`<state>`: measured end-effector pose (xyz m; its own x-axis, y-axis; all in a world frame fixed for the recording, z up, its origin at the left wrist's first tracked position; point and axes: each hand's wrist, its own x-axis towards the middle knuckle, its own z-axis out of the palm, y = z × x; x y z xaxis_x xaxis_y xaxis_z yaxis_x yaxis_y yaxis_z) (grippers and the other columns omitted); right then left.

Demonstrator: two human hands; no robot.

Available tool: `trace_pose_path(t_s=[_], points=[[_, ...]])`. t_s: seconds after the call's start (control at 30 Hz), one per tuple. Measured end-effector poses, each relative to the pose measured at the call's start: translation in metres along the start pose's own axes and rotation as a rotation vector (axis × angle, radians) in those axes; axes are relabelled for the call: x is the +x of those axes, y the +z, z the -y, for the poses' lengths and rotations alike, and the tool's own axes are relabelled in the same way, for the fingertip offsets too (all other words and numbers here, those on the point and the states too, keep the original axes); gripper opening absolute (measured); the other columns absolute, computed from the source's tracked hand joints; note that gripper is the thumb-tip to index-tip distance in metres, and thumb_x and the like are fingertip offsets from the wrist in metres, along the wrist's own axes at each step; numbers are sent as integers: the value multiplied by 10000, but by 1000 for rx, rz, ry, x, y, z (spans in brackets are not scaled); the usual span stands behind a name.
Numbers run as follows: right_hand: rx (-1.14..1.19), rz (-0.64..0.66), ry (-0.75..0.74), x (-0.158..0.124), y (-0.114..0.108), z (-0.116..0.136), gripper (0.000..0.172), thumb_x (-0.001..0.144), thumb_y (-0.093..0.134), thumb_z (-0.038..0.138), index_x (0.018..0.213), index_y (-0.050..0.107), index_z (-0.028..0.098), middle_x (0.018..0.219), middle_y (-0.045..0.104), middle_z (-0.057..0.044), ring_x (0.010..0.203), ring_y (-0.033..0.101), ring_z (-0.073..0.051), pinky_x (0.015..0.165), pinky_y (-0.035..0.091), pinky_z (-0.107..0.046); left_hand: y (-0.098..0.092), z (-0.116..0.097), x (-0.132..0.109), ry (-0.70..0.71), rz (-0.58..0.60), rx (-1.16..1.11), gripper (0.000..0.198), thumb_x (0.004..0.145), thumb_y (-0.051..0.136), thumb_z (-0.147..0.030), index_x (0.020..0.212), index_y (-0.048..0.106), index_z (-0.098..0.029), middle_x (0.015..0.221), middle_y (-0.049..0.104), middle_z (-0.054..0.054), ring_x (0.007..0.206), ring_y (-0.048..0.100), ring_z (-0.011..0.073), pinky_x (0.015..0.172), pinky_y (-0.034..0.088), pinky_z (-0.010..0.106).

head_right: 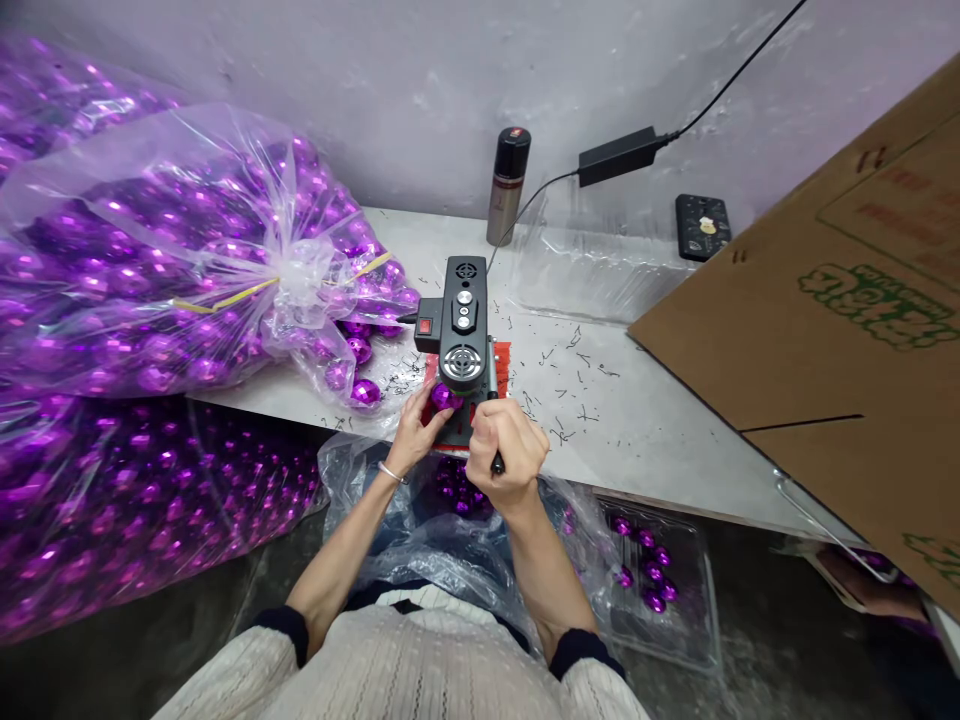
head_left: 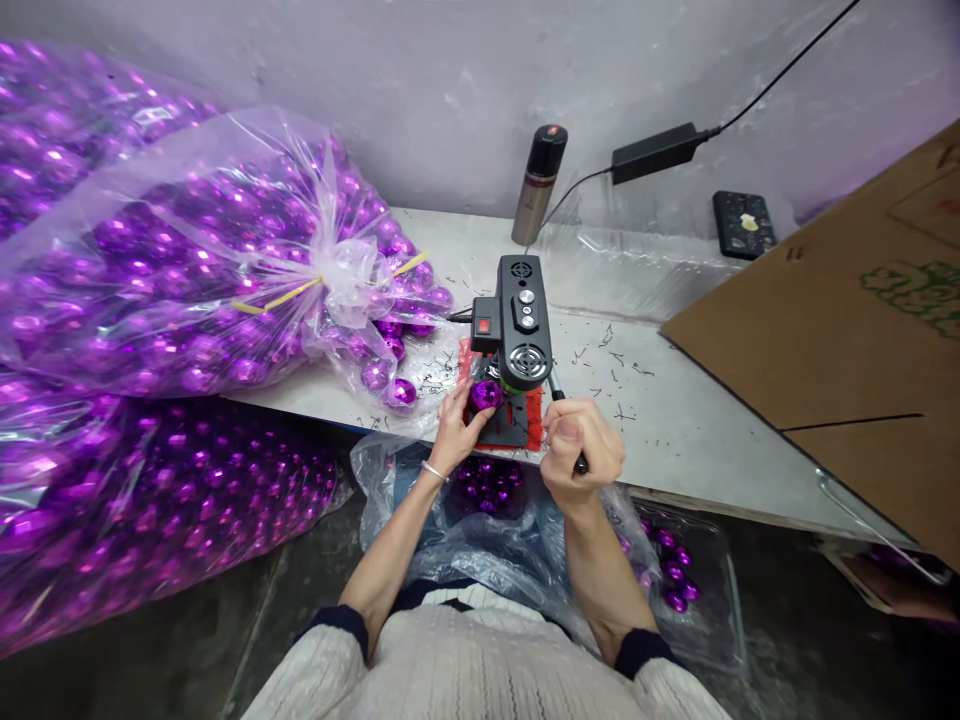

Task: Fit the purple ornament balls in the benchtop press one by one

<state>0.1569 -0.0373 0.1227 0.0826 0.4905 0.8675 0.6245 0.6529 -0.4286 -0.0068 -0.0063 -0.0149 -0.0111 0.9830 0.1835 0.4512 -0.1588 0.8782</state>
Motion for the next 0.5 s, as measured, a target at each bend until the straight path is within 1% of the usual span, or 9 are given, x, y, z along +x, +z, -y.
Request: trace_pose_path(t_s=[0.27,0.37,0.5], points=[[11,1,-8,-1,0,-1,257,962,497,103,738,513,227,632,594,13,587,572,-125,539,387,-267,-6,9,5,-36,48,-126,601,911,724,-501,1431,622,-216,1459,654,137,1408,577,302,1229,413,510],[4,3,-8,-1,0,-1,256,964,495,106,739,516,228,632,595,10,586,571,-127,536,385,-272,-8,6,6,-7,52,-97,605,894,744,-505,1416,632,-222,1454,660,138,1389,593,305,1213,430,513],[8,4,-11,-1,0,-2,257,963,491,99,741,511,227,637,592,10,594,572,-126,538,387,-269,-9,-5,9,48,64,3,584,845,808,-465,1363,660,-240,1384,705,134,1337,623,331,1187,429,557]])
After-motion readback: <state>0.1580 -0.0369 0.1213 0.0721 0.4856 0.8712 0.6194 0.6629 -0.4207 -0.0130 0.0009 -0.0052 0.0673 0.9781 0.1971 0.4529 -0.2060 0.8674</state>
